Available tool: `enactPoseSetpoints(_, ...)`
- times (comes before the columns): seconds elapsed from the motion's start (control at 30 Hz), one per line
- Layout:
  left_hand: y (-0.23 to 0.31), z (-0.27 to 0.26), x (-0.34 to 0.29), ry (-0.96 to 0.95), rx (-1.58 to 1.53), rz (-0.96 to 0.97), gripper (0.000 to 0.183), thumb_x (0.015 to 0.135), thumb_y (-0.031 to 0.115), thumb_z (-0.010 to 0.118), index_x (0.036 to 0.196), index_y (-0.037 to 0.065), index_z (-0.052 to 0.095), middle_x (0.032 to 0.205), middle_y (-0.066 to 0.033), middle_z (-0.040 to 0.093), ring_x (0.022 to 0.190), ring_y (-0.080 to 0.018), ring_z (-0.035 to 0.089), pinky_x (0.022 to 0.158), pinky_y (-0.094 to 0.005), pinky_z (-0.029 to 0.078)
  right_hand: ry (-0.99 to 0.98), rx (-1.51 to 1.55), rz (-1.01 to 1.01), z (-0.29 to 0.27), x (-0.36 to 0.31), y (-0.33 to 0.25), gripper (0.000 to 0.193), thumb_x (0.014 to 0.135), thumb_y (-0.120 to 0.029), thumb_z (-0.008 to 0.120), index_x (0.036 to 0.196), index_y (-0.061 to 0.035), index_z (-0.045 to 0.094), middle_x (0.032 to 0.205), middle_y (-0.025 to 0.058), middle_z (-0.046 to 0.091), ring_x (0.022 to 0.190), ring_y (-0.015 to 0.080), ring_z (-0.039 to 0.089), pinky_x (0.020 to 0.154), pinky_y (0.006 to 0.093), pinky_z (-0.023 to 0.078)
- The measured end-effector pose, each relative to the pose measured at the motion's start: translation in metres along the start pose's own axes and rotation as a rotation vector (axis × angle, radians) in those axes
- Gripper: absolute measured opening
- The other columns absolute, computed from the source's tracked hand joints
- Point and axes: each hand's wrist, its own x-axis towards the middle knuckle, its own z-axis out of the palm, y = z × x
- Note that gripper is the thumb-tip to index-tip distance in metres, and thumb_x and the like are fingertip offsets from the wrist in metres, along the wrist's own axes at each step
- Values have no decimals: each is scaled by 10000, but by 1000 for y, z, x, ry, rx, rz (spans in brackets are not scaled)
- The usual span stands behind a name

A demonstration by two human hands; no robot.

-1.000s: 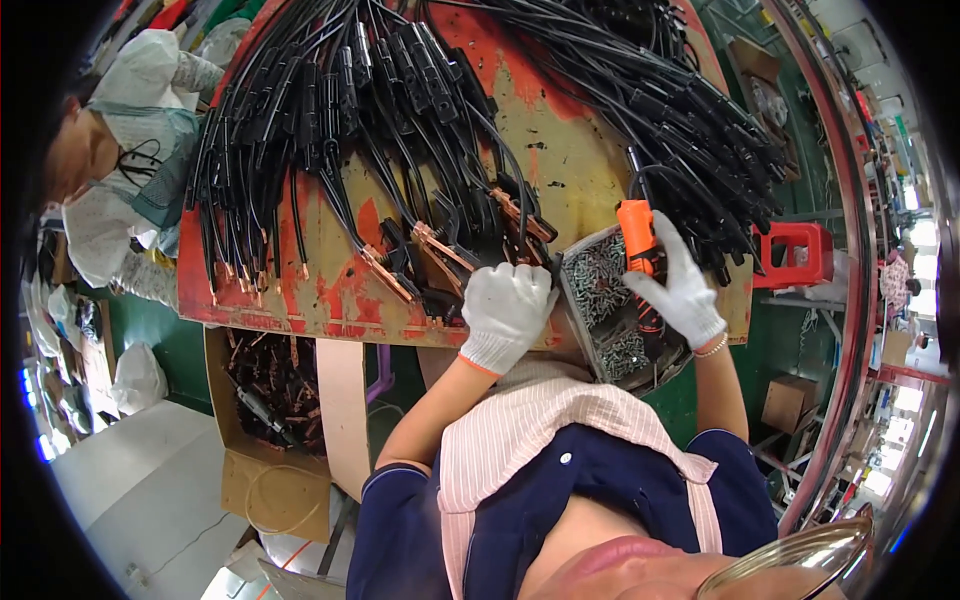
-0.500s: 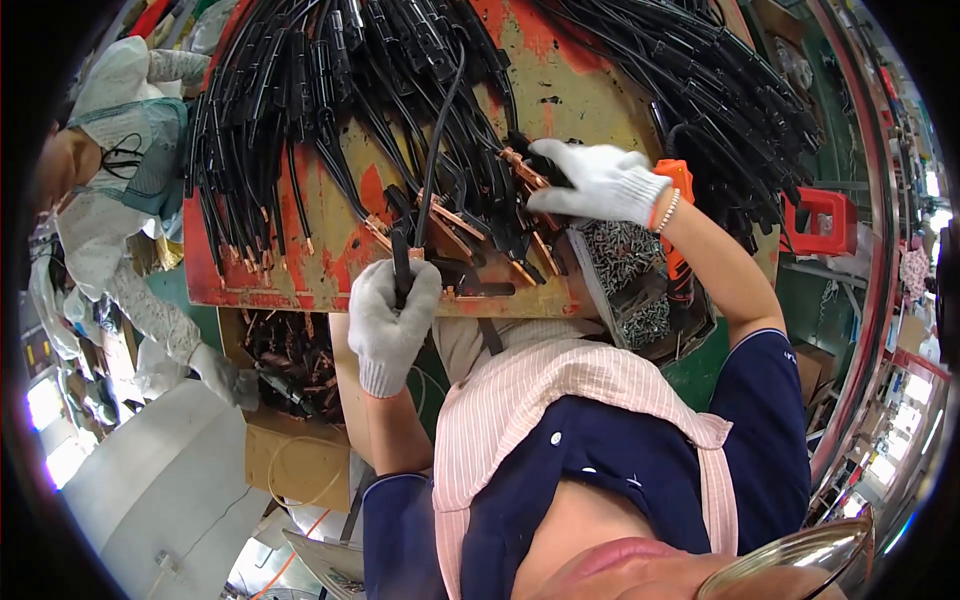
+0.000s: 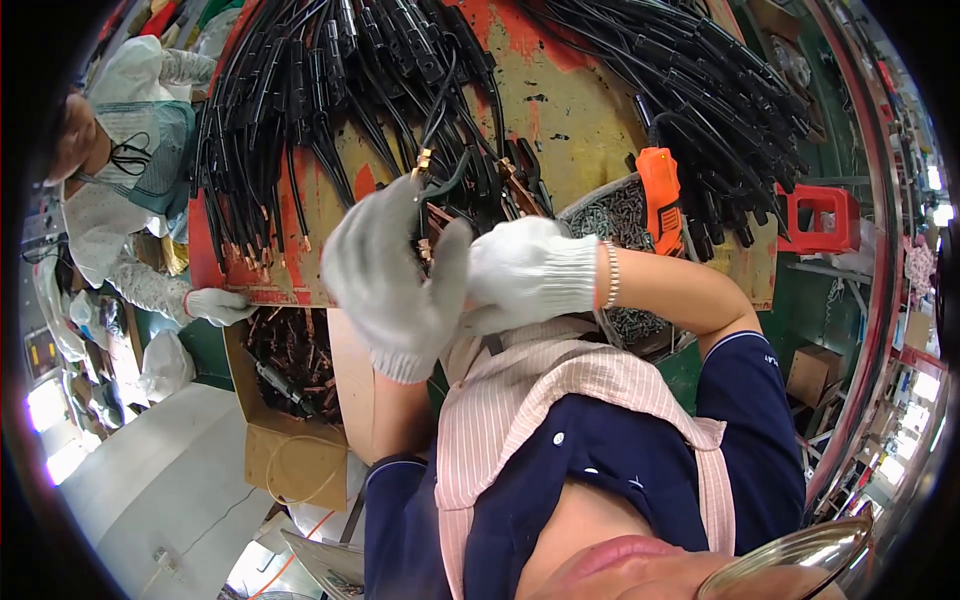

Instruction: The person assembles black plastic components onto wiring harnesses at an industrial assembly table, using a power drill to secure the components with screws.

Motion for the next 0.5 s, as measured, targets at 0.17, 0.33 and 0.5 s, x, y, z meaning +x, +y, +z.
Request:
enactPoseSetpoints(0.17, 11, 45, -3, -275, 97, 164, 266, 855, 262, 620, 1072, 111, 635, 992, -52, 656, 983, -233, 601, 887, -398, 445, 740, 11, 122, 6, -19, 109, 341, 904, -356, 545, 1024, -48, 631, 805, 174, 683, 735, 368, 673, 662, 438, 549)
enactPoseSetpoints(0.33, 23, 75, -4, -601, 263, 237, 363, 849, 339, 599, 1102, 78, 615, 983, -49, 625, 1003, -216, 538, 921, -373, 385, 399, -64, 528, 31, -2, 130, 431, 919, -394, 546, 1137, -23, 559, 957, 224, 678, 884, 398, 658, 793, 486, 519)
enactPoseSetpoints(0.5, 17, 69, -7, -509, 175, 187, 429, 799, 351, 686, 1108, 62, 615, 1043, -78, 647, 1077, -248, 565, 963, -420, 418, 354, 270, 625, 16, 7, 138, 479, 885, -433, 589, 1141, -28, 591, 987, 183, 692, 880, 365, 672, 785, 430, 521)
